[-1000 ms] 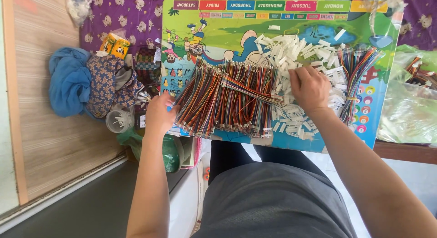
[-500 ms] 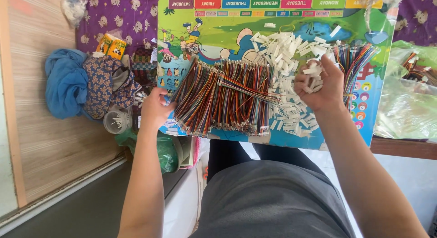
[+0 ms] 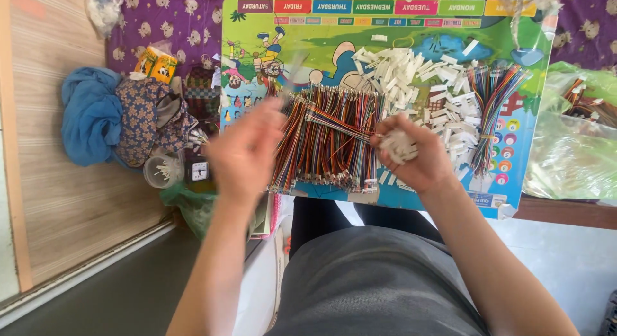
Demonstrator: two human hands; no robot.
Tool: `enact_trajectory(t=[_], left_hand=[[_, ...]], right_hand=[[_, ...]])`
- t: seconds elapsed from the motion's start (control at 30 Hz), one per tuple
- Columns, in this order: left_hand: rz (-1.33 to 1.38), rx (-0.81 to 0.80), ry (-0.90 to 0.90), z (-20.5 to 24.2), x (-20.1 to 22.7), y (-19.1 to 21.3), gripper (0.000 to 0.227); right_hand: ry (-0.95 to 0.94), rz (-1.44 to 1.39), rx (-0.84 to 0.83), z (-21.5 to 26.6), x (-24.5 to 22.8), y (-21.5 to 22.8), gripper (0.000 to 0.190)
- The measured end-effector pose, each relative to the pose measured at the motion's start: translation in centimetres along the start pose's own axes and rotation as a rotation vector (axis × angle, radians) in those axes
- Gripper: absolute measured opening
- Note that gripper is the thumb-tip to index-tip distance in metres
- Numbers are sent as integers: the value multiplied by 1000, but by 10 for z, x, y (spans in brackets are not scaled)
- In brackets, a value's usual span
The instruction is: Attaching plastic connectors to the ends of multi-colored wire bundles to create wire harnesses
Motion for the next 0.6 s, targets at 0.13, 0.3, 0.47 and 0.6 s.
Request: enact_trajectory(t=[0.13, 0.3, 0.47, 0.6], left_hand=[[-97, -306, -185, 38, 17, -72, 43], [0, -456, -37, 49, 54, -91, 56], [758, -612, 574, 51, 32, -94, 37], [992, -476, 786, 59, 25, -104, 11]], right_hand=[[-80, 247, -148, 23, 23, -31, 33], [30, 460, -81, 37, 28, -25, 27], [10, 647, -95, 54, 19, -42, 32], [-47, 836, -72, 57, 21, -41, 30]])
Point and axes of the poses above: each hand's wrist, its own z-axis away from the middle knuckle, its own y-axis out of the back of the hand, x = y × z, the point moved 6 cm from there along -z, towards the middle knuckle, and after that the axes turned 5 degrees about -x, right-handed, at the moved point
